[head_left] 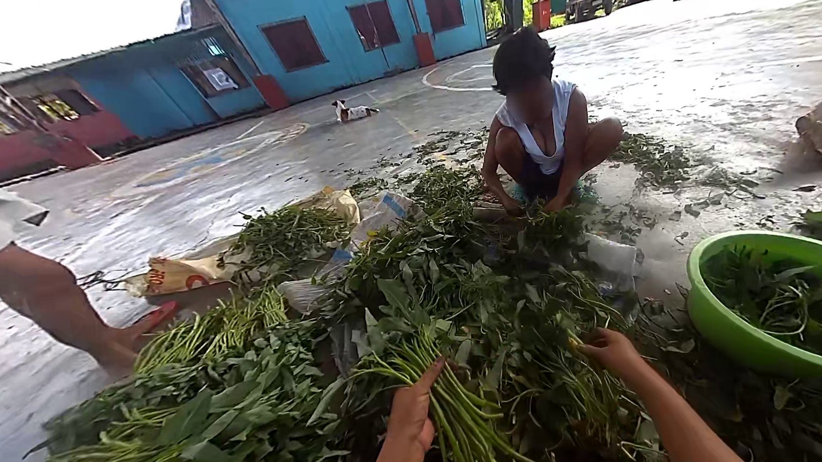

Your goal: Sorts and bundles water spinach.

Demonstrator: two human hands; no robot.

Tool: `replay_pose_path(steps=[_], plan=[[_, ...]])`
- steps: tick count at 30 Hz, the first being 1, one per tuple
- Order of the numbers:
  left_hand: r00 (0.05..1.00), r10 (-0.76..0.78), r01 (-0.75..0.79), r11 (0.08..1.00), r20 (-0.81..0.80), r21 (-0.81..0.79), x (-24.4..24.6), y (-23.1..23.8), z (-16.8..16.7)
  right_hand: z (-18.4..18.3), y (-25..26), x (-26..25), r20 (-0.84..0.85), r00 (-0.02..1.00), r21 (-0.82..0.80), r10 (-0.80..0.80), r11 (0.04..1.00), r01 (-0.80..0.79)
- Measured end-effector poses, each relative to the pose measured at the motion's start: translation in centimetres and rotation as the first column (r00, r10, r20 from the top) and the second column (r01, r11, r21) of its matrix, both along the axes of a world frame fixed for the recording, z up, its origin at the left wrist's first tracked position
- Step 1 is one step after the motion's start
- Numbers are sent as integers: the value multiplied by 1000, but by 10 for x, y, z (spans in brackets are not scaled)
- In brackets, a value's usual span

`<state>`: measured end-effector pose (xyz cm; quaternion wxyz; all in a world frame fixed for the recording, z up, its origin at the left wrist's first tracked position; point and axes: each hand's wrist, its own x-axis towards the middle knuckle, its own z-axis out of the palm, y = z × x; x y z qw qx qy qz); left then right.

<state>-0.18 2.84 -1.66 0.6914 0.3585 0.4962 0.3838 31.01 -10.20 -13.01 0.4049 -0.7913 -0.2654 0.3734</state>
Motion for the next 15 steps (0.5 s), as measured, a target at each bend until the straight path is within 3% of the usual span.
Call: replay_pose_path(steps=[2,4,8,15], plan=[[1000,1,0,1000,9,-12,-2,-2,1,32,-23,8,-323,945,213,-41,970,115],[1000,-6,6,1000,24,-12,-2,-5,3,52,-44,8,-517,855,363,22,911,196],[998,-11,11,1000,59,-1,-3,-6,7,53,-71,-5,-519,834,474,184,875,101],[993,49,-55,997,103,51,-15,-5,11,22,-64,-51,-428,867,481,256,876,-21]])
